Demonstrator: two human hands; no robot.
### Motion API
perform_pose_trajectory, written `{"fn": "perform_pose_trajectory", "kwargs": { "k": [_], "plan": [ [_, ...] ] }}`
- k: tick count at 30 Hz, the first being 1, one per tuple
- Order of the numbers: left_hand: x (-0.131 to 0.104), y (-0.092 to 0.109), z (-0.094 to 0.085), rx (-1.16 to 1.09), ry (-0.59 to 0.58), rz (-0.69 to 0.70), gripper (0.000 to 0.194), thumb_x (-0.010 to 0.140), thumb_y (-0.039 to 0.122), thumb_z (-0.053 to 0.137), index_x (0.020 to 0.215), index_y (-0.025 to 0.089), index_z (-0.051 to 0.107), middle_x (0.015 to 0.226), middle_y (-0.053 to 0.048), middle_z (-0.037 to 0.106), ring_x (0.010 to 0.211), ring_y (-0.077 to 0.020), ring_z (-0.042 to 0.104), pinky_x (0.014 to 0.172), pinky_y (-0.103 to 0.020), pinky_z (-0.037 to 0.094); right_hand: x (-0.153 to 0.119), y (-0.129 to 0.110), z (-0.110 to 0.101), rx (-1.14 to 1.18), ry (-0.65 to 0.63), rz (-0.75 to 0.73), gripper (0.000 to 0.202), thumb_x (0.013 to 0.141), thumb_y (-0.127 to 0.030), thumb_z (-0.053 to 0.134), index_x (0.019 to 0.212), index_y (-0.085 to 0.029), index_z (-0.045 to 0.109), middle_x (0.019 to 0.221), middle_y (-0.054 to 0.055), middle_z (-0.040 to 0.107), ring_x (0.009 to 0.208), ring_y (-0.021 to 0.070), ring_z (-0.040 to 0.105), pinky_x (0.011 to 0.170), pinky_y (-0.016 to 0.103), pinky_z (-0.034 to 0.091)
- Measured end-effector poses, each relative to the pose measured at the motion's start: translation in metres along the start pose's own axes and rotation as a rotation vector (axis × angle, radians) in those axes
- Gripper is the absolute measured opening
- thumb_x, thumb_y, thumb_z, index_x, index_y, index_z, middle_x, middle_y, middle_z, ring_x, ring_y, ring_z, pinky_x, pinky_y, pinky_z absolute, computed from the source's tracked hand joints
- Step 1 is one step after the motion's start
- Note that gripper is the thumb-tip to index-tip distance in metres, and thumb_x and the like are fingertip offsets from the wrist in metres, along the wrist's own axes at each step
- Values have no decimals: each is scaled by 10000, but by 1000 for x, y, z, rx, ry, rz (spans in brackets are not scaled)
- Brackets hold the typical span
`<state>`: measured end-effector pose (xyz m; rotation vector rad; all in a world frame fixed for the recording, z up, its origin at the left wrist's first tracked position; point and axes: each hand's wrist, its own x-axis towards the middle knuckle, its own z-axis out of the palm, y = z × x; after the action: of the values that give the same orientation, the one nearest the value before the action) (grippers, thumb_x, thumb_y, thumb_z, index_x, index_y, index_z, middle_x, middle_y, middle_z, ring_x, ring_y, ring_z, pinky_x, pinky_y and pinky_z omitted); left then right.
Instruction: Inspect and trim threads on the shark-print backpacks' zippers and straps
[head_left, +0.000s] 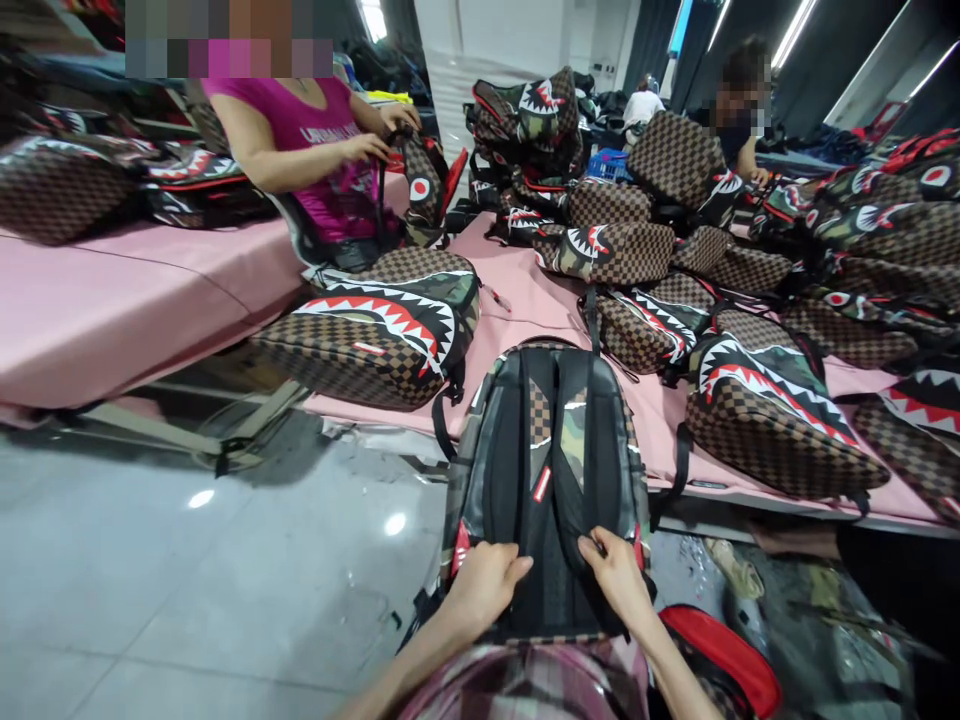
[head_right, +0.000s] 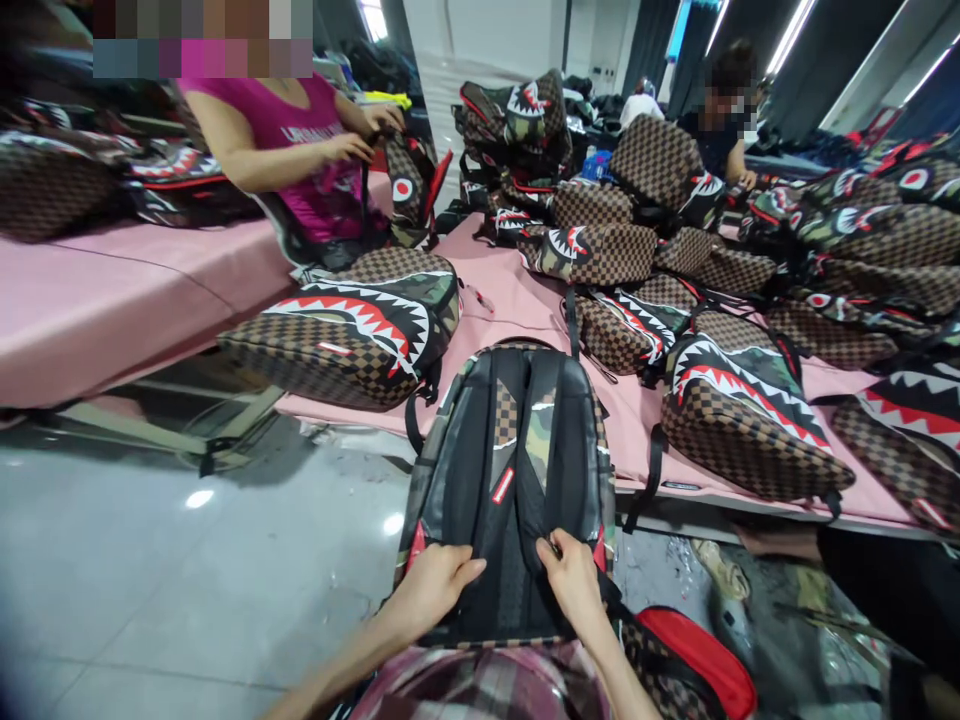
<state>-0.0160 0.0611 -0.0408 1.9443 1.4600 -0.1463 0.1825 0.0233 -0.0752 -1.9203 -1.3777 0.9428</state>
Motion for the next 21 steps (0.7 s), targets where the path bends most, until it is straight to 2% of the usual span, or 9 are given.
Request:
{"fn": "perform_pose_trajectory", "kwargs": {
  "k": [5,11,21],
  "plan": [
    [-1,2,2,29,-35,-58,321,898,307,389,738,162,626,794,-100,693,812,-220,647,642,-261,369,2,16,1,18,11,4,359,761,-505,492,571,-203,453,506,-50,427,497,122,398,519,235,291],
    [3,-3,3,-38,2,-17,327,893,335,391,745,158,623,787,-102,688,801,-235,648,652,-278,393,8,23,-1,50,2,19,410,756,-574,493,588,-201,457,552,-42,443,539,129,428,531,229,344],
    [5,-7,3,-112,27,17,316,904,332,363,782,159,597,823,-94,677,823,-228,641,708,-298,437,15,23,0,62,-3,49,441,728,-602,529,575,-199,432,549,-46,409,542,121,404,517,223,355]
  ]
}}
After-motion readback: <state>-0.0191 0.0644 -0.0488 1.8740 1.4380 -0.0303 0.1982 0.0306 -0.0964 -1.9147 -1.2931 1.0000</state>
